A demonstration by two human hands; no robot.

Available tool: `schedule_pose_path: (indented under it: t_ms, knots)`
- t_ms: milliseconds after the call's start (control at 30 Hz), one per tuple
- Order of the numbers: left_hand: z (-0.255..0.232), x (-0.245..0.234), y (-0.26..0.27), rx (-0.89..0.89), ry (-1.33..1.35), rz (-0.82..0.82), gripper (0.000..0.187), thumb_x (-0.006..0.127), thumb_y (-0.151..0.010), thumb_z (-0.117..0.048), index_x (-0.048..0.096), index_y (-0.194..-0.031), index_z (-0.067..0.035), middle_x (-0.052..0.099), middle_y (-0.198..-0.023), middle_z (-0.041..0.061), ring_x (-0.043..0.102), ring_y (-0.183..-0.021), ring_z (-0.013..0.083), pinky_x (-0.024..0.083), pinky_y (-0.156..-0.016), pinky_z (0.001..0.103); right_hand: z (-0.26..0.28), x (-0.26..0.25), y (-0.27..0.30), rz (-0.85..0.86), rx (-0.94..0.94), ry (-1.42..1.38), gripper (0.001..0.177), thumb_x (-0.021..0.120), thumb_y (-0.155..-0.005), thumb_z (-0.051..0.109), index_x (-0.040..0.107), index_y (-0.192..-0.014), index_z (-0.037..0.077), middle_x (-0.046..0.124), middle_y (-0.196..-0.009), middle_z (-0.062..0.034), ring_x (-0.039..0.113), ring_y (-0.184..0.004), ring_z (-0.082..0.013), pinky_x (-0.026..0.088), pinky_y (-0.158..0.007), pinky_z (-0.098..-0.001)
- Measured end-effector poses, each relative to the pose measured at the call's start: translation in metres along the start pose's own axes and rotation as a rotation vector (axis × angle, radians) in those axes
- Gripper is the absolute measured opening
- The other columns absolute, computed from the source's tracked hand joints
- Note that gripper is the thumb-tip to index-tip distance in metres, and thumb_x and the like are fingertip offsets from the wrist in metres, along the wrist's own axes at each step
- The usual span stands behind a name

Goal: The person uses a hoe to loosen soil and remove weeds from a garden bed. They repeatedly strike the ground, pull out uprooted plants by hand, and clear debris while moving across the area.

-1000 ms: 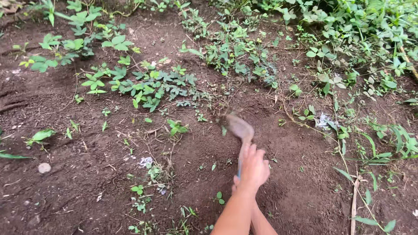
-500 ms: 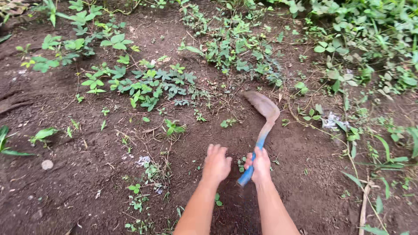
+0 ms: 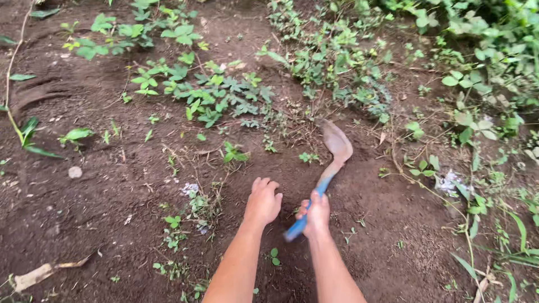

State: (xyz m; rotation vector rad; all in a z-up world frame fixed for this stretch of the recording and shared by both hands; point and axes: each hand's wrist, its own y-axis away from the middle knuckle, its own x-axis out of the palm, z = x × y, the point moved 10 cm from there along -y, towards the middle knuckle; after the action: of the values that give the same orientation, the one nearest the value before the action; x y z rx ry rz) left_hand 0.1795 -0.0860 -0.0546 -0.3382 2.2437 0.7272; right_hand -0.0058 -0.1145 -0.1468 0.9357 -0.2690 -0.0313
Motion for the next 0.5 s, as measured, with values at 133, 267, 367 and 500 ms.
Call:
schedule_pose_path:
  t_ms: [133, 267, 367, 500]
  knots:
    - [-0.023, -0.003, -0.009, 0.06, -0.007, -0.01, 0.03, 0.07, -0.09, -0.02, 0.069, -0.118, -0.01, 0.054, -0.144, 0.015, 0.037, -0.144, 0.0405, 0.039, -0.114, 0.051, -0.008, -0.007, 0.012, 0.0, 0.063, 0.018, 0.011, 0.05, -0.104, 0.03, 0.044, -0.104, 0.021, 0.045, -0.066, -0.0014, 0.038, -0.045, -0.0127, 0.035, -0.038, -0.0314]
    - [-0.035, -0.004, -0.007, 0.046, 0.001, 0.042, 0.029, 0.069, -0.09, -0.019, 0.069, -0.118, -0.01, 0.054, -0.143, 0.013, 0.036, -0.144, 0.0405, 0.04, -0.111, 0.051, 0.035, -0.024, -0.011, 0.025, -0.019, 0.039, 0.016, 0.049, -0.105, 0.033, 0.042, -0.103, 0.019, 0.047, -0.068, -0.0022, 0.042, -0.046, -0.0125, 0.038, -0.039, -0.0318]
    - [-0.03, -0.005, -0.003, 0.064, -0.045, 0.041, 0.029, 0.068, -0.091, -0.02, 0.069, -0.118, -0.009, 0.057, -0.139, 0.014, 0.038, -0.143, 0.0414, 0.041, -0.113, 0.049, 0.014, -0.003, -0.008, 0.021, -0.02, -0.047, 0.018, 0.049, -0.105, 0.033, 0.041, -0.103, 0.018, 0.048, -0.068, -0.0028, 0.042, -0.046, -0.0127, 0.039, -0.039, -0.0315]
    - [-0.014, -0.014, -0.004, 0.072, -0.058, -0.009, 0.027, 0.068, -0.091, -0.019, 0.07, -0.117, -0.01, 0.057, -0.14, 0.014, 0.04, -0.142, 0.0417, 0.041, -0.113, 0.049, -0.021, 0.001, 0.027, -0.001, 0.022, -0.005, 0.012, 0.05, -0.102, 0.03, 0.042, -0.103, 0.021, 0.047, -0.066, -0.0035, 0.04, -0.044, -0.0141, 0.035, -0.037, -0.0325]
